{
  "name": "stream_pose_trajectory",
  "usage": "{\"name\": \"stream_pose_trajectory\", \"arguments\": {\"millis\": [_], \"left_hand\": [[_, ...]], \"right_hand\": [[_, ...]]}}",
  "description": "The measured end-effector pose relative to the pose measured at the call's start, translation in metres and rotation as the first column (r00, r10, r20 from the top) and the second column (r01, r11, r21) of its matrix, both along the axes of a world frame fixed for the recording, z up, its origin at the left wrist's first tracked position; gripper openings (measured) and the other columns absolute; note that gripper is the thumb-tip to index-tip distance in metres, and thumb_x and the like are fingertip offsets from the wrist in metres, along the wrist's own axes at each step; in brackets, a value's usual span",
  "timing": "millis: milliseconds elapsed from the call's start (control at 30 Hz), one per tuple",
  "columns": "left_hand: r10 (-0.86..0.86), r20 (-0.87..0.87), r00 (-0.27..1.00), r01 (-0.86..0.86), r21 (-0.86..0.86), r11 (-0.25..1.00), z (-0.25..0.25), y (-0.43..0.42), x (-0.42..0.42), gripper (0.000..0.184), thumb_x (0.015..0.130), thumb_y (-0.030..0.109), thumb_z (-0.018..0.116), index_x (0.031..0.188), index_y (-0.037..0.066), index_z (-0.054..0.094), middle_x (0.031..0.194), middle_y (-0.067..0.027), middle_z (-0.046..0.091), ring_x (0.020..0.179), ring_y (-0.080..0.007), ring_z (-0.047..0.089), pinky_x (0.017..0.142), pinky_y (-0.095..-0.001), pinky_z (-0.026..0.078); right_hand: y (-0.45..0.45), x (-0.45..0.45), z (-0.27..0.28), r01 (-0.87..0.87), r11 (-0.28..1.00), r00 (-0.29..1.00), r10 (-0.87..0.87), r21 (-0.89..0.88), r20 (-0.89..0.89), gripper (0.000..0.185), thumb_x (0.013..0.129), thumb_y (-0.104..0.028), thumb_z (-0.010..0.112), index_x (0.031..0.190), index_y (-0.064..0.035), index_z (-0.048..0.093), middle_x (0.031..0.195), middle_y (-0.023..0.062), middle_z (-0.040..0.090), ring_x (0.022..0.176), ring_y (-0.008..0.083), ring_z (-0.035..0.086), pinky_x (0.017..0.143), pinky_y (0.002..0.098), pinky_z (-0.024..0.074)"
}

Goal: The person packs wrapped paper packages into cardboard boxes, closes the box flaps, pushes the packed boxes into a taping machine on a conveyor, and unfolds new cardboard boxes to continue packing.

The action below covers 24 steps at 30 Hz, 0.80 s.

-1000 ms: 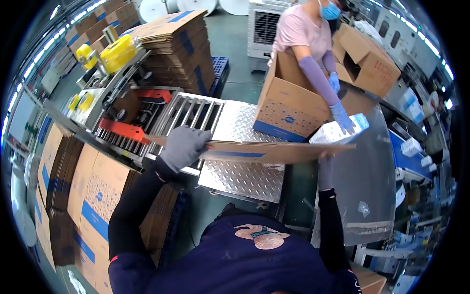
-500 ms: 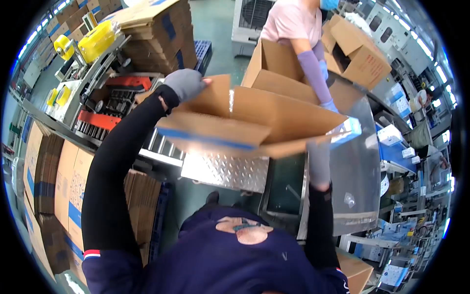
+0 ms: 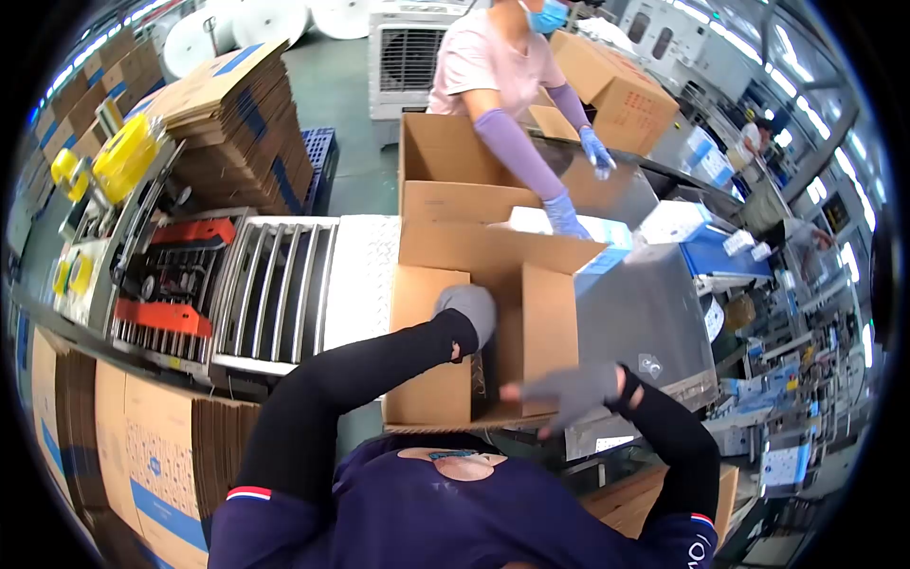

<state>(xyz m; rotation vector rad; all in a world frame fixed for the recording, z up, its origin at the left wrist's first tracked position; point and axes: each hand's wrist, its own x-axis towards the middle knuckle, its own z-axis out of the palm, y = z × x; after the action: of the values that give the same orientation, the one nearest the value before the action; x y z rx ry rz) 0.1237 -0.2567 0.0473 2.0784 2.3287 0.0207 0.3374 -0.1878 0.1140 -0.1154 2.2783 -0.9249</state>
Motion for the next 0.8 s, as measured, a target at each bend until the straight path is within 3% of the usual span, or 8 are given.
{"name": "stream_pose_trajectory", "arguments": {"millis": [100, 167, 233, 333, 433, 533, 700, 800], "left_hand": [[-0.286, 0.06, 0.956, 0.227, 0.463, 0.857, 0.085, 0.018, 0.016, 0.031, 0.091, 0.039, 0.059, 0.086, 0.013, 0.077, 0.073, -0.0117, 0.071, 0.067, -0.0297, 0.07, 0.056, -0.0439, 0.051], [-0.254, -0.091, 0.963, 0.182, 0.914, 0.364, 0.101, 0.056, -0.019, 0.037, 0.09, 0.042, 0.059, 0.077, 0.01, 0.073, 0.075, -0.0161, 0.071, 0.067, -0.0333, 0.07, 0.059, -0.0445, 0.053], [-0.05, 0.194, 0.98, 0.021, 0.148, 0.989, 0.086, 0.062, -0.051, 0.054, 0.095, 0.055, 0.05, 0.087, 0.007, 0.072, 0.076, -0.0175, 0.071, 0.07, -0.0347, 0.071, 0.063, -0.0451, 0.054], [-0.374, 0.274, 0.886, 0.355, 0.118, 0.927, 0.075, -0.016, -0.031, 0.063, 0.098, 0.059, 0.039, 0.114, 0.005, 0.067, 0.114, -0.0218, 0.065, 0.103, -0.0364, 0.064, 0.085, -0.0452, 0.05], [-0.5, 0.066, 0.864, 0.461, 0.298, 0.836, -0.014, -0.065, -0.052, 0.063, 0.1, 0.051, 0.039, 0.141, 0.004, 0.05, 0.15, -0.021, 0.043, 0.138, -0.039, 0.039, 0.114, -0.0562, 0.023], [-0.441, 0.326, 0.836, 0.351, 0.299, 0.887, -0.025, -0.093, -0.121, 0.052, 0.1, 0.038, 0.043, 0.144, 0.009, 0.049, 0.154, -0.0093, 0.044, 0.143, -0.0348, 0.037, 0.119, -0.0558, 0.017], [-0.076, 0.51, 0.857, -0.165, 0.411, 0.896, -0.053, -0.203, -0.239, 0.052, 0.103, 0.031, 0.044, 0.147, 0.004, 0.043, 0.146, -0.02, 0.047, 0.135, -0.0343, 0.045, 0.113, -0.0459, 0.034], [0.093, 0.965, -0.243, -0.503, -0.208, 0.839, -0.17, -0.305, -0.334, 0.067, 0.104, 0.054, 0.039, 0.151, 0.005, 0.037, 0.14, -0.0146, 0.056, 0.119, -0.0244, 0.061, 0.097, -0.0398, 0.054]], "right_hand": [[0.066, -0.017, -0.074, 0.223, 0.845, 0.837, 0.09, 0.486, -0.54, 0.079, 0.086, -0.058, 0.06, 0.146, -0.0089, 0.045, 0.14, 0.0192, 0.051, 0.131, 0.0364, 0.046, 0.111, 0.0483, 0.0321], [0.039, -0.017, -0.103, 0.513, 0.711, 0.598, 0.107, 0.481, -0.794, 0.065, 0.092, -0.045, 0.055, 0.145, -0.0082, 0.046, 0.145, 0.0203, 0.046, 0.135, 0.04, 0.04, 0.112, 0.0554, 0.0288], [0.034, 0.001, -0.123, 0.817, 0.537, 0.297, -0.079, 0.21, -0.952, 0.058, 0.096, -0.04, 0.051, 0.144, -0.0066, 0.047, 0.15, 0.0216, 0.04, 0.136, 0.0412, 0.039, 0.11, 0.0593, 0.0299], [0.063, 0.058, -0.21, 0.767, -0.162, 0.558, -0.308, 0.62, -0.771, 0.057, 0.098, -0.038, 0.047, 0.142, -0.0016, 0.048, 0.146, 0.0251, 0.044, 0.134, 0.0417, 0.042, 0.112, 0.0545, 0.0316], [0.018, 0.055, -0.17, 0.92, 0.389, 0.299, -0.768, -0.041, -0.566, 0.051, 0.103, -0.038, 0.044, 0.138, -0.0019, 0.052, 0.138, 0.0214, 0.055, 0.128, 0.036, 0.05, 0.109, 0.0444, 0.0376], [-0.013, 0.017, -0.186, 0.39, -0.447, 0.077, -0.856, -0.805, 0.512, 0.048, 0.107, -0.039, 0.038, 0.137, -0.0058, 0.055, 0.133, 0.013, 0.061, 0.122, 0.0275, 0.055, 0.103, 0.0393, 0.0427], [-0.049, -0.054, -0.41, 0.723, -0.482, -0.148, -0.808, -0.495, 0.571, 0.107, 0.082, -0.074, 0.062, 0.152, 0.0011, 0.032, 0.147, 0.0219, 0.048, 0.131, 0.0295, 0.052, 0.108, 0.0397, 0.0417], [-0.058, -0.054, -0.373, 0.812, -0.246, -0.019, -0.917, -0.529, 0.398, 0.093, 0.084, -0.061, 0.07, 0.147, 0.0013, 0.041, 0.14, 0.0187, 0.055, 0.126, 0.0262, 0.056, 0.105, 0.037, 0.043]]}}
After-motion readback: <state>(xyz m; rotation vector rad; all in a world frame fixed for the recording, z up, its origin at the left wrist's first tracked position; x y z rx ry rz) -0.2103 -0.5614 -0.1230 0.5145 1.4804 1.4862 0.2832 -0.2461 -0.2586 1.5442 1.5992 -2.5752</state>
